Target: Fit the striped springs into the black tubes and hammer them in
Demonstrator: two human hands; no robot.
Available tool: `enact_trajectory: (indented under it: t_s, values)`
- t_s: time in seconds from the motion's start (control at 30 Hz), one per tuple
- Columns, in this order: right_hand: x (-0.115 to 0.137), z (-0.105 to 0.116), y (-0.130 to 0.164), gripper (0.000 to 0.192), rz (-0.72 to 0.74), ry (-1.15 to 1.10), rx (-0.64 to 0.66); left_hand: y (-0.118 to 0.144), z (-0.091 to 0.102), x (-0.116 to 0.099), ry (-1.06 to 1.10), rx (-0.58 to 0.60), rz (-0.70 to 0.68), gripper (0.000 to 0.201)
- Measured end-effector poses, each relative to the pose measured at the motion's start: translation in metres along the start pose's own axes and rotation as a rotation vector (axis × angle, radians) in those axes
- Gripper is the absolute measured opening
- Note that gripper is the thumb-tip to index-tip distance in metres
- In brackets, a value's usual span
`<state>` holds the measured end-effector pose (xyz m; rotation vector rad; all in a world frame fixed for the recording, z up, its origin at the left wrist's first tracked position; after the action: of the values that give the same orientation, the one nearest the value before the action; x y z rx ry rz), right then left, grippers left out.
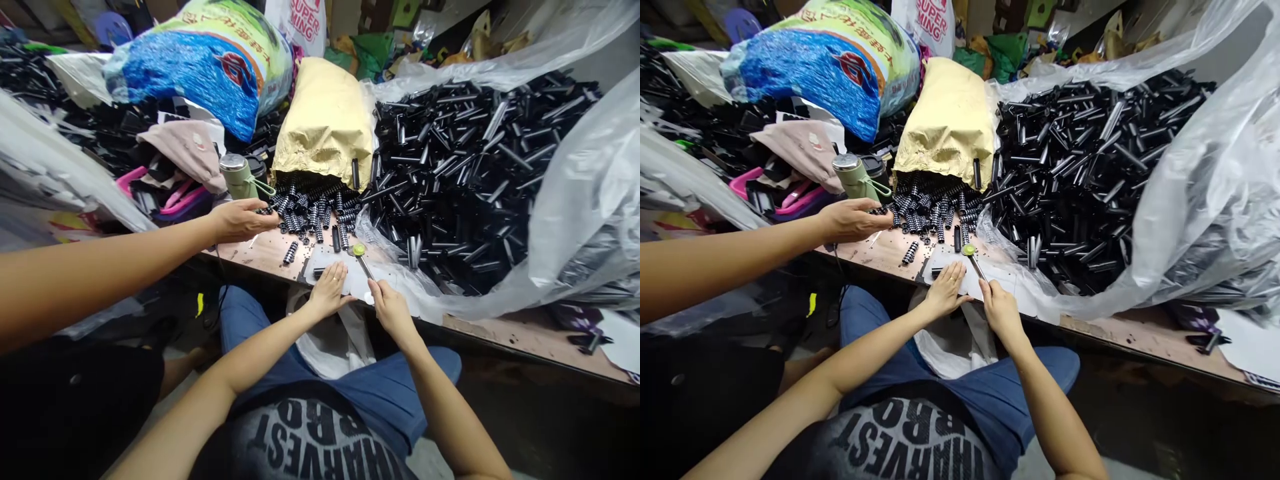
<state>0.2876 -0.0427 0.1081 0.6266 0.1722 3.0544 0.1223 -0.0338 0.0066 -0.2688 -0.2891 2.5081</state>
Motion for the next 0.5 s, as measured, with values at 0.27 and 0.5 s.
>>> enact_trajectory:
  t_s: [0.27, 0.5]
  values:
    - [0.009, -0.008, 0.003, 0.041, 0.002, -0.074, 0.13, 0.001, -0.001, 0.003, 0.028, 0.006, -0.004, 0.094]
    - [0.052, -0.023, 0.019, 0.045, 0.122, 0.015, 0.106, 0.001, 0.009, 0.005, 0.349, -0.077, 0.083, 0.063]
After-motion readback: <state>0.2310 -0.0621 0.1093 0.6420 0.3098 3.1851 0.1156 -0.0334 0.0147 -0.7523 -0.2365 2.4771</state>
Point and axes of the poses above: each hand's wrist, its own y-axis away from the middle knuckle, its own z-axis out of the back of the hand, x = y × z, the point moved 1 cm from there along -y, towards the middle knuckle, and after that the axes turned 12 degrees about -z, right-handed, at the moved point
